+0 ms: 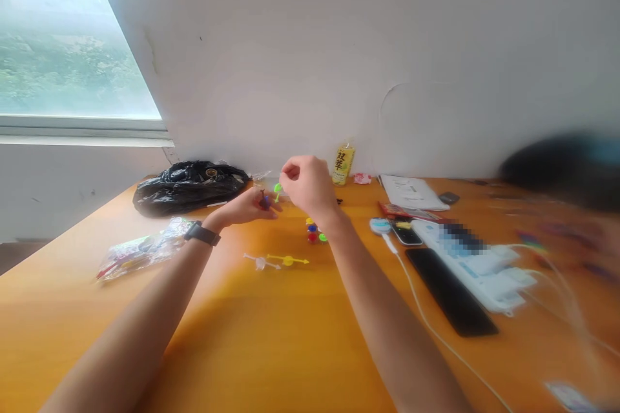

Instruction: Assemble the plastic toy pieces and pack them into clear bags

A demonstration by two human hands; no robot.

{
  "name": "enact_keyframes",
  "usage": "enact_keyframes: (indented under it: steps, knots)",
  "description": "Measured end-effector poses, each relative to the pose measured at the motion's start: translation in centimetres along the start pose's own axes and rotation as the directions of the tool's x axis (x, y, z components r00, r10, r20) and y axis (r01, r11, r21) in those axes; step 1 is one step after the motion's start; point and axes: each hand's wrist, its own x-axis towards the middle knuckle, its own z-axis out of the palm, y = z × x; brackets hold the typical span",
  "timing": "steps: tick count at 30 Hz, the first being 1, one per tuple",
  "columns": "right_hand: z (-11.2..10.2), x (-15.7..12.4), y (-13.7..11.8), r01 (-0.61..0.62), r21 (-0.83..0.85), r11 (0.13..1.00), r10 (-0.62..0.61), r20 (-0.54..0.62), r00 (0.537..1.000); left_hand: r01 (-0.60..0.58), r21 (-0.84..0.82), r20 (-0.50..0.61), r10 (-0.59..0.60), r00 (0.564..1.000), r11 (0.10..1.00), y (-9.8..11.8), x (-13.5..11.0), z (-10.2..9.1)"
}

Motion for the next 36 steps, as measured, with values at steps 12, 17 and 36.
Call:
enact_keyframes:
  steps: [12,17,36]
  knots:
    - [-1.2,0.6,0.6,0.032,0.059,0.998,-0.022,-0.163,0.986,-0.124,-0.365,-0.252,0.031,0.967,0.923,0.6,-0.2,-0.3]
    - [-0.9,0.4,1.6,-0.006,0.028,1.000,0.003,0.099,0.995,-0.051,-0.562,-0.361,-0.189,0.913,0.825,-0.2,0.0,-0.6]
    - [3.7,-1.7,3.6,-0.141,0.027,0.990,0.031,0.919,0.394,0.086,-0.301,-0.252,-0.167,0.953,0.950,-0.7,-0.6,-1.2]
